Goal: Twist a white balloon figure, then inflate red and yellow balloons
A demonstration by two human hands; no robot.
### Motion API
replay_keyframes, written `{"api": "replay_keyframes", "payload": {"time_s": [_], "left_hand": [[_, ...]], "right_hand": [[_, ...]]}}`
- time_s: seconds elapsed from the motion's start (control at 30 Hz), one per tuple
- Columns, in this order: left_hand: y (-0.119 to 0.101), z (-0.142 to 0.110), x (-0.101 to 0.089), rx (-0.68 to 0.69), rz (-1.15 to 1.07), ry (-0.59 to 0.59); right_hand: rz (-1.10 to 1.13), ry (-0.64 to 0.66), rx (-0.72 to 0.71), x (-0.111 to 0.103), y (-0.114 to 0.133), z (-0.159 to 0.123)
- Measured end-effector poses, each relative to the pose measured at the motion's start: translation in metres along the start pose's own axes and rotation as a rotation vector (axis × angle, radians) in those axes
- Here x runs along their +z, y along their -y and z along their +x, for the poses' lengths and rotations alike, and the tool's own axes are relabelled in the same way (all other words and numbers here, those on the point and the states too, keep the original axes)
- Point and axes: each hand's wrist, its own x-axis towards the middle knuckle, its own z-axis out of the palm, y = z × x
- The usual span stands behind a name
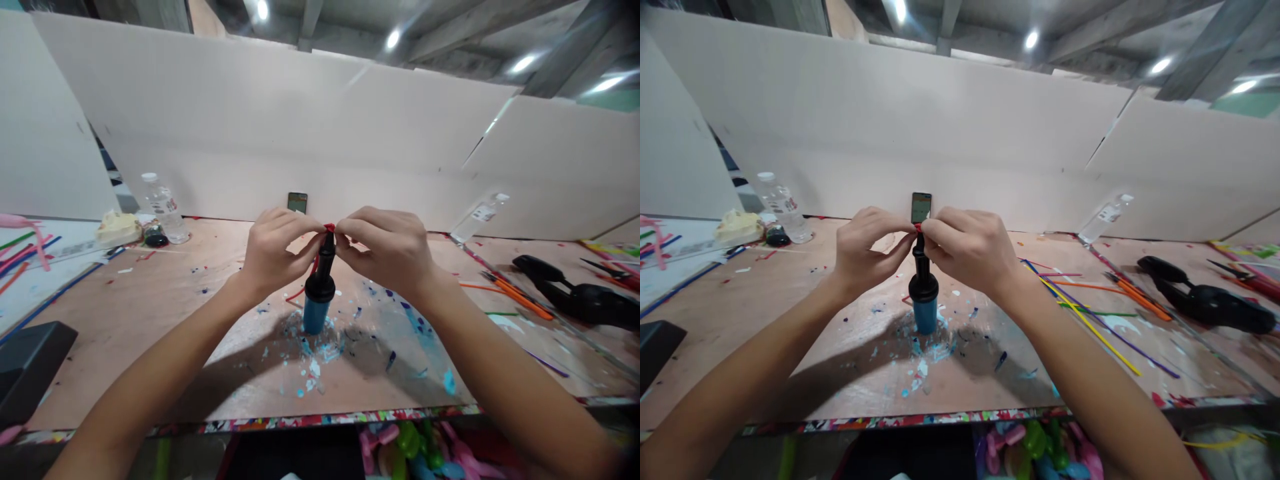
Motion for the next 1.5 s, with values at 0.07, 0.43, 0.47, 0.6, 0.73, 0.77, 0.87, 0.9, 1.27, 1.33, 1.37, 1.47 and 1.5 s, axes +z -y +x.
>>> {"api": "replay_keyframes", "payload": {"time_s": [0.07,0.43,0.47,0.6,0.73,0.77,0.87,0.9,1.27,1.33,1.37,1.47,1.5], "left_hand": [[0.0,0.003,0.0,0.015,0.013,-0.011],[0.006,0.018,-0.008,0.187,0.031,0.041],[0.007,0.019,-0.009,0.197,0.036,0.056],[0.01,0.021,-0.009,0.215,0.088,0.086],[0.012,0.021,-0.006,0.257,0.1,0.093],[0.013,0.021,-0.006,0.259,0.102,0.095],[0.013,0.023,-0.005,0.26,0.106,0.119],[0.013,0.024,-0.005,0.261,0.1,0.136],[0.0,0.043,-0.014,0.438,0.154,0.411],[-0.003,0.045,-0.016,0.474,0.199,0.474],[-0.004,0.046,-0.018,0.479,0.21,0.5],[-0.003,0.046,-0.02,0.469,0.198,0.538],[-0.002,0.045,-0.02,0.454,0.18,0.535]], "right_hand": [[0.015,-0.011,0.003,0.0,0.0,-0.001],[0.017,0.026,-0.004,-0.005,0.0,0.0],[0.02,0.033,0.002,-0.005,0.0,0.001],[0.033,0.007,0.032,-0.002,0.001,-0.001],[0.041,-0.047,0.011,0.002,0.0,-0.005],[0.042,-0.046,-0.001,0.002,0.0,-0.006],[0.021,-0.014,-0.033,0.0,-0.003,-0.009],[0.005,0.0,-0.045,-0.001,-0.004,-0.01],[-0.093,0.135,-0.226,-0.014,-0.007,-0.01],[-0.101,0.172,-0.245,-0.015,-0.007,-0.01],[-0.098,0.19,-0.251,-0.014,-0.007,-0.01],[-0.079,0.241,-0.26,-0.013,-0.007,-0.011],[-0.078,0.259,-0.263,-0.012,-0.008,-0.011]]}}
